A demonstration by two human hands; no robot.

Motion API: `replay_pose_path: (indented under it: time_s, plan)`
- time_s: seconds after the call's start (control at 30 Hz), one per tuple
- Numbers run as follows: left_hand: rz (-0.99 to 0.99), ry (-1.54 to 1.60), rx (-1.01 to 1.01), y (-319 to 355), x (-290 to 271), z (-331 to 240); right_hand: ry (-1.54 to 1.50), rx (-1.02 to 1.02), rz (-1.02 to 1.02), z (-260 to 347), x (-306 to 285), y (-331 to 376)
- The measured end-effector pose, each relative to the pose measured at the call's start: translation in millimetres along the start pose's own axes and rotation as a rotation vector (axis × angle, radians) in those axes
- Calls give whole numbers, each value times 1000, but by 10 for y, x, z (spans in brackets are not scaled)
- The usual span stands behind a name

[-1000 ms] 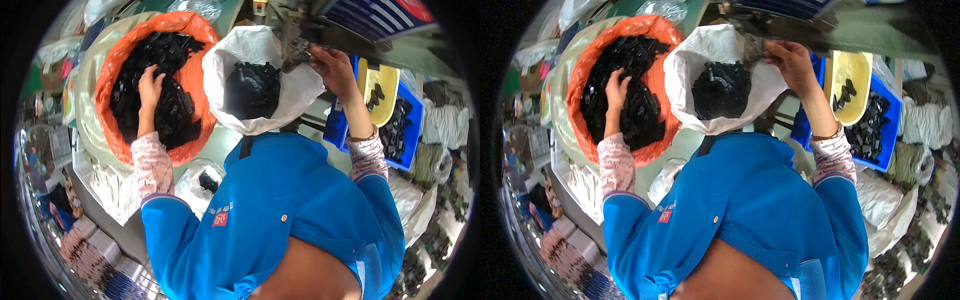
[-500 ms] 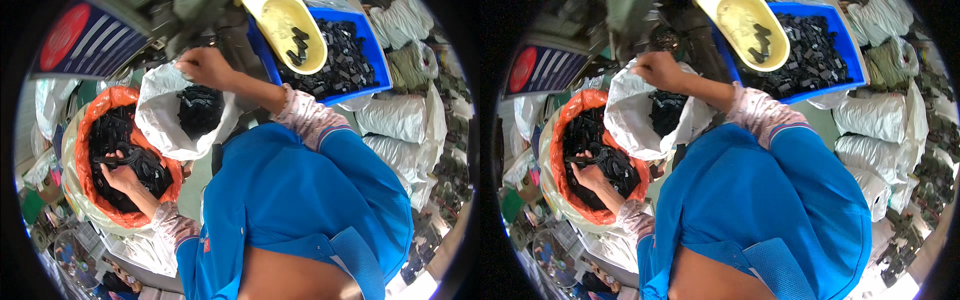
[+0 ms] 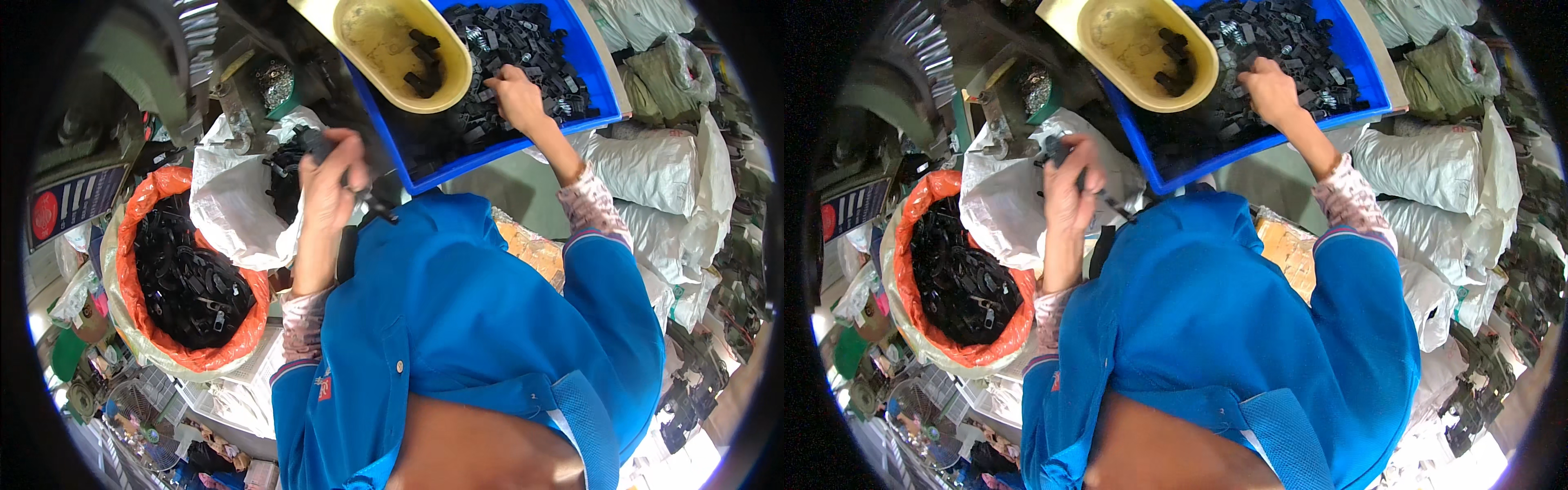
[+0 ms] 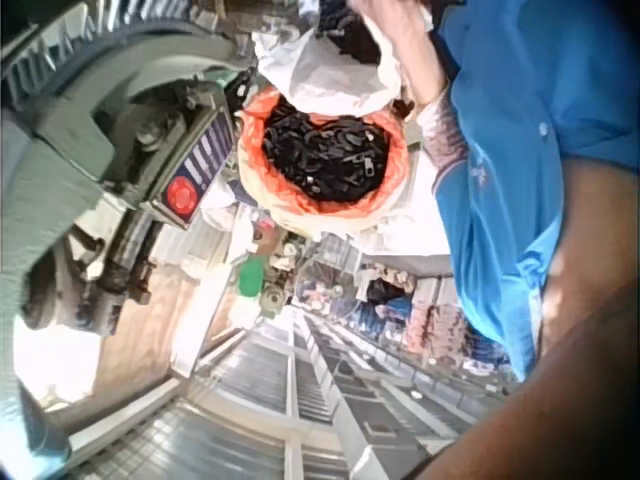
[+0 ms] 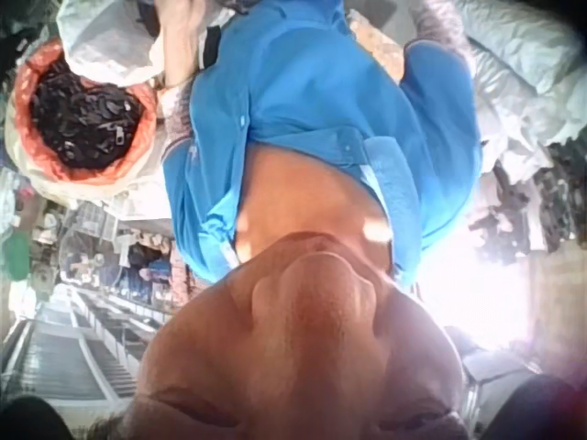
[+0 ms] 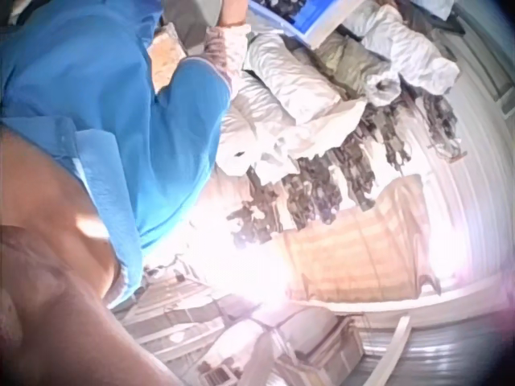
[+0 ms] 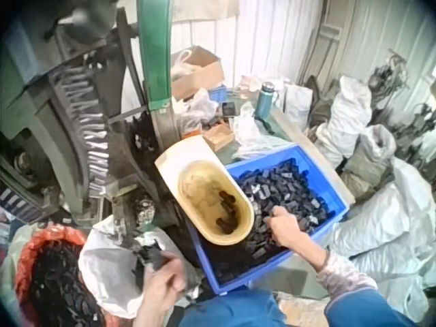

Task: The person picks small black plastic parts from a blue bin and a yellow scoop, then places them into a white sack. The person repeats this process, handling parts one at a time and occasionally refilling the scoop from a large sack.

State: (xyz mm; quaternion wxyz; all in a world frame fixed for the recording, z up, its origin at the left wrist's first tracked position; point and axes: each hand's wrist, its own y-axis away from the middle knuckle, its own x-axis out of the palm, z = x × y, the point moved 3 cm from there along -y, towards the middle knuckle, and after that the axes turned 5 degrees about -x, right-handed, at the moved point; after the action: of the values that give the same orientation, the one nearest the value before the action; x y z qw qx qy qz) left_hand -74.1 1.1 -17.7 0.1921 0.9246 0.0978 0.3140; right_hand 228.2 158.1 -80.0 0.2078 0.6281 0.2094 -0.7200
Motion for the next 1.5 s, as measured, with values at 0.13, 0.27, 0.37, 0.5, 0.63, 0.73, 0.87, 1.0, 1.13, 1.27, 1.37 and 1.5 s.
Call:
replay_pose_path:
  time_s: [0.13,0.27,0.37,0.5,0.63,0.73,0.87,1.0,1.13,1.27,1.37,1.5]
  plan:
    - [134,-187,-123,-235,570,367,-34,-196,-2,-114,89,-66]
    - [71,-223,-175,-366,947,604,-383,-354,-117,119,-447,256]
    - [155,-505,-130,-460,1087,708,-639,-574,-95,370,-716,437]
    - [228,-458,-193,-524,1068,759,-1263,-113,206,174,-764,399]
    - [197,-266,-163,-479,1078,759,-533,-1,-253,-860,-485,-111]
    - [164,-260,-89,-439,1115,711,-208,-207,-140,-1160,-211,-316]
    - [138,-245,14,-381,1065,613,-32,-271,-43,-1348,70,-393]
    - [57,-425,206,-357,976,497,-282,-80,-241,-1205,-218,-348]
    - [1,-557,327,-267,952,415,-1165,63,-114,-320,-828,-133]
    - [-19,-599,393,-188,963,352,-1461,-138,-26,504,-1106,-21]
    - [-44,-635,467,-115,893,316,-1311,-230,-19,711,-1136,-38]
    - [-105,-698,445,19,797,220,-819,-628,-204,984,-1328,-93]
